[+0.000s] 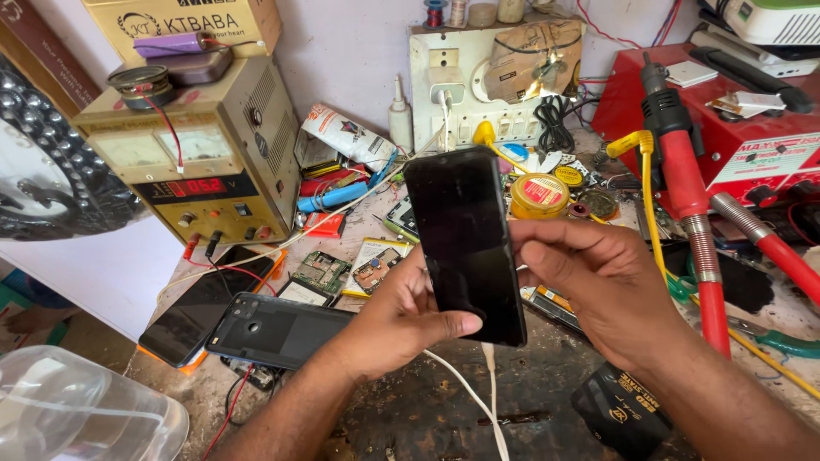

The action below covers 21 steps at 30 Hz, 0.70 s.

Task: The person removes a small camera module from a disassembled smartphone, cleans the connector with a cotton swab, and reattaches it to the motherboard. The person then reconnects the battery and powers on the device, which displays a password screen.

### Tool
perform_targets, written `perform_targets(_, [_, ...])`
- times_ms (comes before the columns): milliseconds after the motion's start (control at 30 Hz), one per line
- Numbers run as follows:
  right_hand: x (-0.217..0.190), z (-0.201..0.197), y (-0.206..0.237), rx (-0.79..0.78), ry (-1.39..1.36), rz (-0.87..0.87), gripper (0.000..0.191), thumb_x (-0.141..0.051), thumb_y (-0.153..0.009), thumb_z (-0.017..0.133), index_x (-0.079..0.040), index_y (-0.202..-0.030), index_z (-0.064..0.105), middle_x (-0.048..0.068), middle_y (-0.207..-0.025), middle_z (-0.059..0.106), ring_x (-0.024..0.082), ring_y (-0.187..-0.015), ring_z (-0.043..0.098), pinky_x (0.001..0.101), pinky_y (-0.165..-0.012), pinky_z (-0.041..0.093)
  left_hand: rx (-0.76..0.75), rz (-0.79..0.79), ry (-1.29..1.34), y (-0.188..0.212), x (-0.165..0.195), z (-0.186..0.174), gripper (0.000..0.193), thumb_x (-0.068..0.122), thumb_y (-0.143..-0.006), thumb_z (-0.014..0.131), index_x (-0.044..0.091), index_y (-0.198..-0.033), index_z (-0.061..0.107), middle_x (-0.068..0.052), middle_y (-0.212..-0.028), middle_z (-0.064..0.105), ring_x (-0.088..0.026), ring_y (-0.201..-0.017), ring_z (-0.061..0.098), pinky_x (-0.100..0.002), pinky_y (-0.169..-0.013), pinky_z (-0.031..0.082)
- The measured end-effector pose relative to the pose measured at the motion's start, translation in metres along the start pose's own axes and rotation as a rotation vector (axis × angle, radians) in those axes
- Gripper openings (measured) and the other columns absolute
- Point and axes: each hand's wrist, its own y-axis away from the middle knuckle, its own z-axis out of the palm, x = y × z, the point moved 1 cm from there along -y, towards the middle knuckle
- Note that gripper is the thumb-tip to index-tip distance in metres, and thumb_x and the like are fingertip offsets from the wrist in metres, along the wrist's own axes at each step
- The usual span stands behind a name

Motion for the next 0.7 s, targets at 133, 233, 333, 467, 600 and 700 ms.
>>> perform_targets(133, [-0.003, 0.009, 0.003, 0.041, -0.007, 0.005, 0.023, 0.004, -0.091, 0.069, 0.007, -0.113, 0.075, 0.014, -0.104, 0.078, 0.018, -0.090, 0.072, 0.0325, -0.079, 0.060, -0.157, 0.003, 0.111, 0.003, 0.000, 0.000, 0.073, -0.005, -0.089, 0.070, 0.005, -0.152, 0.034, -0.009, -0.145, 0.058, -0.020, -0.137, 0.057, -0.036, -0.116, 0.046])
perform_targets(233, [0.000, 0.011, 0.006, 0.039, -0.041, -0.009, 0.023, 0.008, -0.089, 0.072, 0.008, -0.111, 0.076, 0.016, -0.099, 0.077, 0.018, -0.086, 0.072, 0.0315, -0.077, 0.059, -0.204, -0.001, 0.075, 0.005, -0.002, -0.001, 0.070, -0.002, -0.093, 0.072, 0.000, -0.153, 0.036, -0.015, -0.147, 0.059, -0.022, -0.140, 0.055, -0.037, -0.119, 0.043])
perform_targets(333, [0.001, 0.010, 0.009, 0.042, -0.054, 0.001, 0.022, 0.009, -0.087, 0.072, 0.009, -0.109, 0.076, 0.017, -0.096, 0.077, 0.019, -0.083, 0.073, 0.0315, -0.075, 0.060, -0.217, -0.027, 0.073, 0.006, -0.005, -0.004, 0.071, 0.001, -0.093, 0.073, 0.000, -0.153, 0.036, -0.015, -0.146, 0.059, -0.022, -0.139, 0.056, -0.037, -0.117, 0.045])
perform_targets(467, [0.001, 0.009, 0.010, 0.028, -0.048, -0.001, 0.021, 0.009, -0.087, 0.072, 0.010, -0.108, 0.076, 0.018, -0.096, 0.077, 0.019, -0.083, 0.074, 0.0321, -0.076, 0.062, -0.204, -0.052, 0.073, 0.006, -0.010, -0.004, 0.074, 0.000, -0.092, 0.074, 0.003, -0.154, 0.035, -0.013, -0.144, 0.058, -0.020, -0.136, 0.055, -0.037, -0.114, 0.046])
perform_targets(600, [0.000, 0.010, 0.011, 0.027, -0.055, 0.015, 0.022, 0.010, -0.087, 0.071, 0.010, -0.109, 0.075, 0.018, -0.097, 0.078, 0.020, -0.083, 0.074, 0.0331, -0.076, 0.062, -0.204, -0.085, 0.123, 0.006, -0.012, -0.003, 0.077, 0.000, -0.090, 0.074, 0.007, -0.154, 0.033, -0.011, -0.146, 0.058, -0.019, -0.139, 0.055, -0.037, -0.114, 0.047])
perform_targets(700, [-0.001, 0.009, 0.010, 0.011, -0.043, 0.006, 0.023, 0.010, -0.087, 0.070, 0.010, -0.110, 0.075, 0.019, -0.097, 0.078, 0.020, -0.083, 0.075, 0.0335, -0.075, 0.063, -0.210, -0.070, 0.109, 0.006, -0.014, -0.003, 0.076, -0.001, -0.092, 0.074, 0.006, -0.155, 0.033, -0.011, -0.147, 0.058, -0.020, -0.141, 0.054, -0.038, -0.116, 0.046])
